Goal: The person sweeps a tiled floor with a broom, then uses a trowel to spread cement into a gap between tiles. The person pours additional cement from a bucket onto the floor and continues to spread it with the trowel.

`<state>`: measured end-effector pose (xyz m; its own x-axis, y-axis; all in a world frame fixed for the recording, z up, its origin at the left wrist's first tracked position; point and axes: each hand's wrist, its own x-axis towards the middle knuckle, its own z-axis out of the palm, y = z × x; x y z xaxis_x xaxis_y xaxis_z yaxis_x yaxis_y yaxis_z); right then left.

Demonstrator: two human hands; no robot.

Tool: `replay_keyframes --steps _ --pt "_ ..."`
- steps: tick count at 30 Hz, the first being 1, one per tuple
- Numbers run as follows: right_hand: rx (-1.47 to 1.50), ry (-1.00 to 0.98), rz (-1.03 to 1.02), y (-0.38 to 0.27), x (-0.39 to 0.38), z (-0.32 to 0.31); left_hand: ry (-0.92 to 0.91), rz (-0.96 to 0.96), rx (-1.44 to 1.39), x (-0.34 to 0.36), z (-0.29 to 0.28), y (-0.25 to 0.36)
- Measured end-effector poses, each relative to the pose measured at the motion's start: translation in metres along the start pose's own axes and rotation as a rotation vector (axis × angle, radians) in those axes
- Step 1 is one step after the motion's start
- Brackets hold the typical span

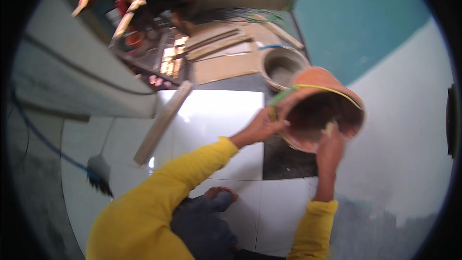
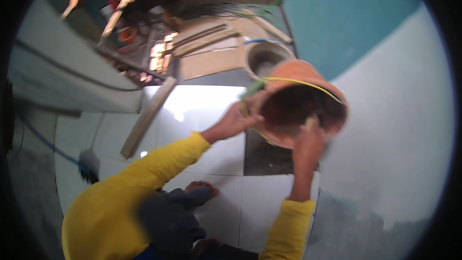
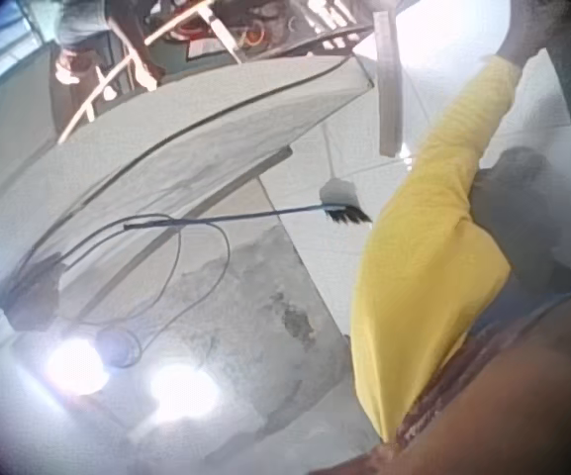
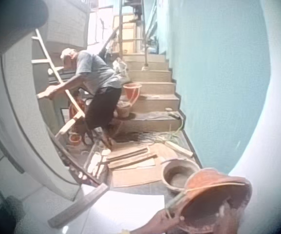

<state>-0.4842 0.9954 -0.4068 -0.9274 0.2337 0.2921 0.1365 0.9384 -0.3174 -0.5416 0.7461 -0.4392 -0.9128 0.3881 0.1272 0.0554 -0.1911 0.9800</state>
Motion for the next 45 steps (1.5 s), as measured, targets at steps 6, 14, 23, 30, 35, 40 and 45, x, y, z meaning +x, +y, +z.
replay_keyframes --steps 6,14,23,30,35,40,45 --pt "0.087 -0.260 0.006 -0.032 -0.038 0.011 -0.045 0.024 -0.150 -0.001 -0.001 0.014" --pt "0.115 -0.124 0.129 -0.049 -0.015 0.007 0.024 0.024 0.004 0.012 0.004 0.004" --pt "0.181 -0.094 0.325 -0.021 0.019 -0.031 0.008 0.020 -0.105 0.020 0.011 0.021" --pt "1.518 -0.491 0.818 -0.035 -0.006 -0.018 -0.097 0.066 -0.026 0.021 -0.021 0.027" --pt "2.234 -0.652 0.734 -0.028 -0.018 0.004 -0.065 0.047 -0.142 0.031 -0.014 -0.002" --pt "2.111 -0.524 0.699 -0.016 -0.060 -0.013 0.229 -0.118 -0.226 0.034 0.007 -0.005" --pt "1.393 -0.142 0.812 -0.012 -0.121 -0.055 0.398 -0.067 -0.289 0.038 -0.038 -0.003"
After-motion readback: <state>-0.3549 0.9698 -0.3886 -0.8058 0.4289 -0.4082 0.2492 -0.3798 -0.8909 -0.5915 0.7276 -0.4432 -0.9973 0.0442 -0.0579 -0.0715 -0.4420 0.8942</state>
